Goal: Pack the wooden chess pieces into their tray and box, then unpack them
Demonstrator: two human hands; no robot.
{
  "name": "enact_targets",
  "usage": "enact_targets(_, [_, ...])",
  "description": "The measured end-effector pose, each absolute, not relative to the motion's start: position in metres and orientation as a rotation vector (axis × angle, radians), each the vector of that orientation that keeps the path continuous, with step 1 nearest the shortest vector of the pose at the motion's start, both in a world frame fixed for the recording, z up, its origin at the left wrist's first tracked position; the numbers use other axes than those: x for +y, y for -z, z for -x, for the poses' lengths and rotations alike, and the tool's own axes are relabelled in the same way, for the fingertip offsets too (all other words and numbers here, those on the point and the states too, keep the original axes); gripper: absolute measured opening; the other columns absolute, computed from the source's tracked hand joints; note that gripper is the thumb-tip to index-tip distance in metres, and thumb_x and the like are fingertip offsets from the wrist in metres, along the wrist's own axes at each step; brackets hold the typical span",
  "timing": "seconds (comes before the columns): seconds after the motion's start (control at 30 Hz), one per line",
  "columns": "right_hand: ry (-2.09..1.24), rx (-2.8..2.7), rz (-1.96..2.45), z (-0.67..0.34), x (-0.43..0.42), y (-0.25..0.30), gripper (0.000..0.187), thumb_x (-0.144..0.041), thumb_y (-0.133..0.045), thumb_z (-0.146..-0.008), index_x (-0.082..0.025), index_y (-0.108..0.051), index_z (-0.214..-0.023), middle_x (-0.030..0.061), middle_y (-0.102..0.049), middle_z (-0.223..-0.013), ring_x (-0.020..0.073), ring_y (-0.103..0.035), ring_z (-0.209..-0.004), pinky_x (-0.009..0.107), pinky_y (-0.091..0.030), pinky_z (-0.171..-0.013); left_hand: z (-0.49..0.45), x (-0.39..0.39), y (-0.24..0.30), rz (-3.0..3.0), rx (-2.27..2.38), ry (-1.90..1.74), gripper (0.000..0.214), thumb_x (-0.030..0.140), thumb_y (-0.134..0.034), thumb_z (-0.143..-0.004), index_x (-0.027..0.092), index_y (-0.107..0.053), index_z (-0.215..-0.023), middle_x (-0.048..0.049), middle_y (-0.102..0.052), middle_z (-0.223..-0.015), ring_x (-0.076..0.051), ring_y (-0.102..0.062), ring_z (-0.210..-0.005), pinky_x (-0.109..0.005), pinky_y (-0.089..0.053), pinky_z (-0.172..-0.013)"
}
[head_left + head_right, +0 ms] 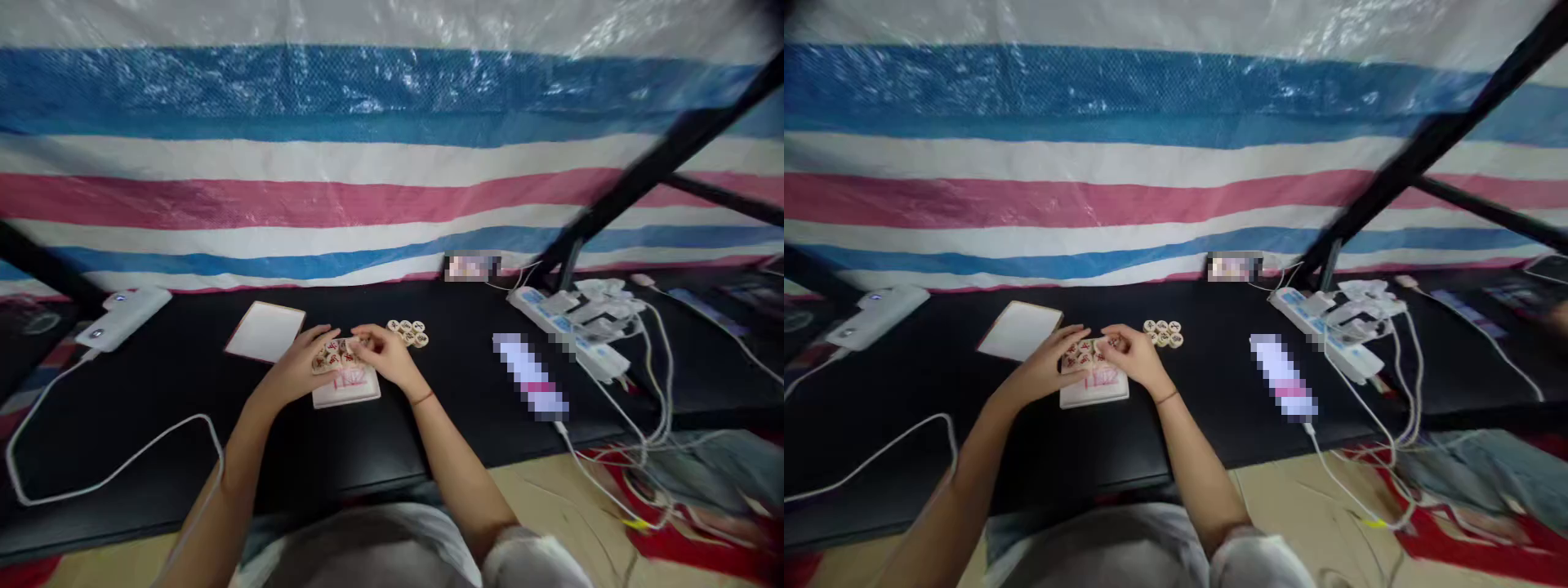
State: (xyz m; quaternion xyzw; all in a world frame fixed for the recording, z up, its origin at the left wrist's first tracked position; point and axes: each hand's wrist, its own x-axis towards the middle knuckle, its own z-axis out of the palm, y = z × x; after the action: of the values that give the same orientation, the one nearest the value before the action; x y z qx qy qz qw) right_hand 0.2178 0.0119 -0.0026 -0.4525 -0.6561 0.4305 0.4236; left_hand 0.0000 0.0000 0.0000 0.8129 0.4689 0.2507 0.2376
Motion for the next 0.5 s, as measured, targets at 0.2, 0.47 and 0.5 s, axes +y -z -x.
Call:
enact_targets(0.2, [-1.122, -1.584, 1.018, -0.211, 0.006, 0.003, 0.035, -0.039, -0.07, -0.076, -0.018, -0.064, -0.103, 0.0033, -0.07, -0.085, 0.0067, -0.043, -0.049, 0.021, -0.04, -0.049, -0.013, -0.012, -0.01, -2.255, 1.219, -0.874, 0.041, 0.037, -0.059, -0.088, 0.026, -0.056, -0.127, -0.0064, -0.063, -0.12, -0.022, -0.062, -0.109, -0.037, -0.05, -0.098])
enact_targets(0.47, [-1.039, -1.668, 1.053, -0.211, -0.001, 0.003, 0.029, -0.042, -0.068, -0.078, -0.019, -0.067, -0.095, -0.0054, -0.051, -0.055, 0.0086, -0.041, -0.048, 0.022, -0.037, -0.05, -0.013, -0.017, -0.009, -2.236, 1.241, -1.084, 0.019, 0.024, -0.059, -0.084, 0.021, -0.059, -0.102, -0.0055, -0.067, -0.103, -0.018, -0.066, -0.094, -0.032, -0.054, -0.085])
enact_targets(0.5, [-1.025, -1.662, 1.072, -0.212, 0.0, 0.003, 0.028, -0.042, -0.067, -0.079, -0.018, -0.067, -0.095, -0.0061, -0.048, -0.053, 0.0087, -0.04, -0.048, 0.022, -0.036, -0.05, -0.01, -0.017, -0.009, -2.201, 1.266, -1.098, 0.018, 0.023, -0.06, -0.082, 0.02, -0.059, -0.1, -0.005, -0.067, -0.102, -0.017, -0.066, -0.09, -0.031, -0.054, -0.083])
